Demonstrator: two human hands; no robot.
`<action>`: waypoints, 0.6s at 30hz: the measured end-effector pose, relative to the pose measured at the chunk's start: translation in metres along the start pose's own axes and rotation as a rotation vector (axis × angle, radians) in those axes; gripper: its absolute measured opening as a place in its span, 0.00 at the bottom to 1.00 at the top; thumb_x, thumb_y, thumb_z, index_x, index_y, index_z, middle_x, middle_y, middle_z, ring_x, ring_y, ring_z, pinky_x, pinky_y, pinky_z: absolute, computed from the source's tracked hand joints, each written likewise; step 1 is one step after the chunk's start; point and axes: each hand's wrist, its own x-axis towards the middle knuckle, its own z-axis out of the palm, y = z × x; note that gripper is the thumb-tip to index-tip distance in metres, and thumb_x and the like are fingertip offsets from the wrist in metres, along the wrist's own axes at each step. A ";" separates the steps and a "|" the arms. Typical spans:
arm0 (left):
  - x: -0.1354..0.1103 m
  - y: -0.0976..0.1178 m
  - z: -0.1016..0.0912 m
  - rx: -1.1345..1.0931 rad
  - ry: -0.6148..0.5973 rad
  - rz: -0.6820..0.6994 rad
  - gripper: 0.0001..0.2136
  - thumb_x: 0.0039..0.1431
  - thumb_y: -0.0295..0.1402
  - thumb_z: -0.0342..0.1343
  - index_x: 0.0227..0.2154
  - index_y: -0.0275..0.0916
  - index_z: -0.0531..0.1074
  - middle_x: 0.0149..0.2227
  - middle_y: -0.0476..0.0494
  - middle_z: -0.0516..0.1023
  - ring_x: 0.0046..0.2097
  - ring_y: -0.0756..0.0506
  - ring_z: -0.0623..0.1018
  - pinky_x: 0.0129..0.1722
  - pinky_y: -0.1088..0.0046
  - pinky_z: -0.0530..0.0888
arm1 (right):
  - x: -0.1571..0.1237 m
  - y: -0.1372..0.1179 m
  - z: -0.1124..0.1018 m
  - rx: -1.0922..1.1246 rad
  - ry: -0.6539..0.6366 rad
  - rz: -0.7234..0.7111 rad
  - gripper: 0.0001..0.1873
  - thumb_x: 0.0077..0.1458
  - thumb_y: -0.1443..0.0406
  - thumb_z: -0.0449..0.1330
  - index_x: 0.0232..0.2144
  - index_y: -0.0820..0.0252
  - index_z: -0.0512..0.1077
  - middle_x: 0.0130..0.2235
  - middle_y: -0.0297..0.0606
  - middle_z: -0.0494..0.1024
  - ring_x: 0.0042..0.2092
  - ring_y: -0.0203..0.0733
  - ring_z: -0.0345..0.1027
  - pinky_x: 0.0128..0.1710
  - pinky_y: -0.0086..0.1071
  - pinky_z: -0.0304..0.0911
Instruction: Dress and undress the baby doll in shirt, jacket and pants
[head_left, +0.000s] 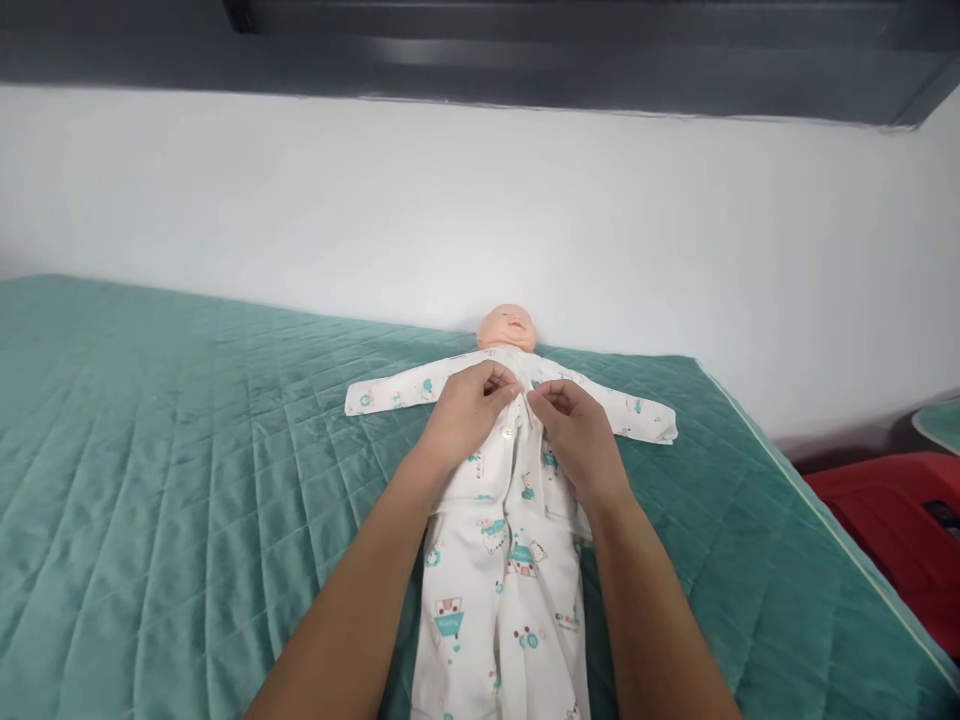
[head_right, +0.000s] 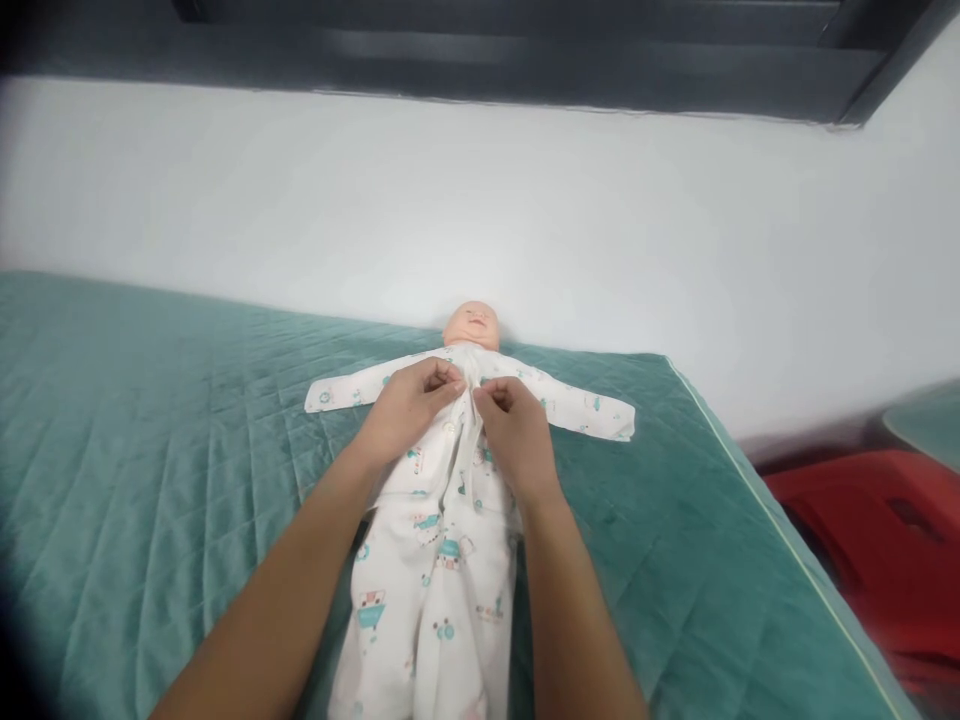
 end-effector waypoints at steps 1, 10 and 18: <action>0.000 -0.001 -0.001 -0.009 -0.005 -0.002 0.04 0.59 0.31 0.56 0.32 0.39 0.74 0.33 0.48 0.78 0.36 0.48 0.76 0.39 0.73 0.69 | -0.001 -0.001 0.001 -0.021 0.009 -0.012 0.10 0.53 0.57 0.62 0.33 0.56 0.73 0.31 0.33 0.77 0.30 0.37 0.66 0.30 0.31 0.60; -0.001 -0.007 -0.003 -0.022 -0.018 0.009 0.06 0.60 0.33 0.55 0.34 0.39 0.76 0.34 0.48 0.79 0.37 0.48 0.76 0.40 0.72 0.69 | -0.002 -0.003 0.004 0.008 0.000 -0.017 0.10 0.54 0.58 0.61 0.35 0.56 0.78 0.34 0.35 0.80 0.35 0.41 0.71 0.37 0.33 0.63; -0.001 -0.009 -0.003 -0.060 0.001 -0.007 0.05 0.58 0.34 0.58 0.33 0.38 0.74 0.34 0.48 0.78 0.37 0.48 0.76 0.40 0.72 0.69 | -0.004 -0.006 0.004 0.027 -0.086 -0.041 0.13 0.55 0.55 0.62 0.38 0.57 0.77 0.32 0.33 0.77 0.30 0.37 0.65 0.30 0.31 0.59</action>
